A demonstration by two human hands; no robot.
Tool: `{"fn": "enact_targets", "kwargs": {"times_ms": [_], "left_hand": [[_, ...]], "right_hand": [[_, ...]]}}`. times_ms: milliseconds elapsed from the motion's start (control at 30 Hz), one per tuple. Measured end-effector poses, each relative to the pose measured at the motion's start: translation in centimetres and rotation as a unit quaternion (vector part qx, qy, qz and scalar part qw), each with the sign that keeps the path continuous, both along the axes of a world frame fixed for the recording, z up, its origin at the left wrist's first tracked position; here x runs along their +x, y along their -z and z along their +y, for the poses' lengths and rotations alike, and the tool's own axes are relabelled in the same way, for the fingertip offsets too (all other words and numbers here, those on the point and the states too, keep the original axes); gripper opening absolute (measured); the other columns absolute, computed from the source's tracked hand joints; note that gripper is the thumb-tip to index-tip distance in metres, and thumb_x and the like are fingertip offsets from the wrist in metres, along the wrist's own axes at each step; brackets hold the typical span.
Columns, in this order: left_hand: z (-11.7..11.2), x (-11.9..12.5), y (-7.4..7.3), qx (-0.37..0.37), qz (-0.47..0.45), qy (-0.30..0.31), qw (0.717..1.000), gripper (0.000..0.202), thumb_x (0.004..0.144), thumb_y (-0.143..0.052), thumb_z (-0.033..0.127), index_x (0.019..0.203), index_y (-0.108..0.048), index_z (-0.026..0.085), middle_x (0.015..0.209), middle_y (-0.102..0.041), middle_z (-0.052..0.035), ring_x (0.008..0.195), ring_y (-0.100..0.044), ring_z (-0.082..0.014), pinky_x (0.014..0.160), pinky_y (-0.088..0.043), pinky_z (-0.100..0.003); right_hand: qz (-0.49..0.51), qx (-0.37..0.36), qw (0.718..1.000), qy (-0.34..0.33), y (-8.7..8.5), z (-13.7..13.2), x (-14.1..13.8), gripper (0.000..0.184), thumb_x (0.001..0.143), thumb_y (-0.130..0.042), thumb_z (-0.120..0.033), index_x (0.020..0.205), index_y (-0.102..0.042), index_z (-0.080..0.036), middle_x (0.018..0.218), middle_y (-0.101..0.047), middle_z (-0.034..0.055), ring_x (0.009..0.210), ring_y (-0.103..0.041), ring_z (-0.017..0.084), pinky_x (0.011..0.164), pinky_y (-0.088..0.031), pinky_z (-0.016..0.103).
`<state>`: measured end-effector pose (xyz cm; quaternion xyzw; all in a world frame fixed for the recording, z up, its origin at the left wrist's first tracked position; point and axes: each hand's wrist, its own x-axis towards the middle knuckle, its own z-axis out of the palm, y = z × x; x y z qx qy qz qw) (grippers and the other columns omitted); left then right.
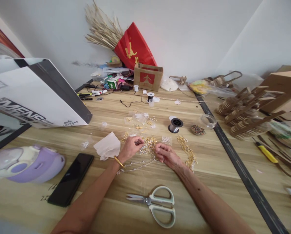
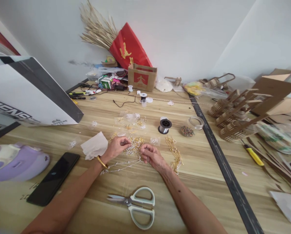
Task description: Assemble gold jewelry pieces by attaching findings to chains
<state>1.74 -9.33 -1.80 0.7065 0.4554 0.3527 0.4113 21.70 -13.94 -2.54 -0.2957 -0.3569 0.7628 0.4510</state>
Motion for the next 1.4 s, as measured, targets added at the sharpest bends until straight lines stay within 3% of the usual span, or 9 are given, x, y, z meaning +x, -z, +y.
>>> {"fn": "enact_targets", "kwargs": {"times_ms": [633,1100,1400], "left_hand": [[0.1,-0.2,1.0,-0.011,-0.028,0.004,1.0,0.011,0.072,-0.065,0.021,0.079,-0.065,0.012,0.072,-0.068,-0.0058,0.067,-0.063,-0.0143,0.066,-0.052,-0.026],[-0.2,0.2,0.3,0.008,-0.014,-0.012,1.0,0.01,0.072,-0.064,0.02,0.078,-0.066,0.013,0.073,-0.069,-0.0057,0.068,-0.064,-0.015,0.067,-0.052,-0.026],[-0.7,1.3,-1.0,-0.016,-0.037,0.031,0.999,0.01,0.07,-0.064,0.015,0.08,-0.064,0.012,0.072,-0.068,-0.0048,0.067,-0.063,-0.0136,0.065,-0.051,-0.025]], "right_hand": [[-0.013,0.01,1.0,-0.003,0.4,0.0,0.0,0.021,0.073,-0.072,-0.03,0.074,-0.056,-0.016,0.056,-0.04,-0.0056,0.044,-0.033,0.004,0.037,-0.03,0.014],[-0.016,0.004,1.0,-0.001,0.0,-0.2,-0.2,0.022,0.072,-0.073,-0.028,0.072,-0.056,-0.015,0.053,-0.04,-0.006,0.042,-0.035,0.004,0.037,-0.029,0.015],[-0.023,0.014,1.0,0.001,0.1,-0.2,-0.2,0.023,0.073,-0.072,-0.031,0.073,-0.055,-0.015,0.053,-0.042,-0.0061,0.042,-0.037,0.005,0.038,-0.03,0.016]]}}
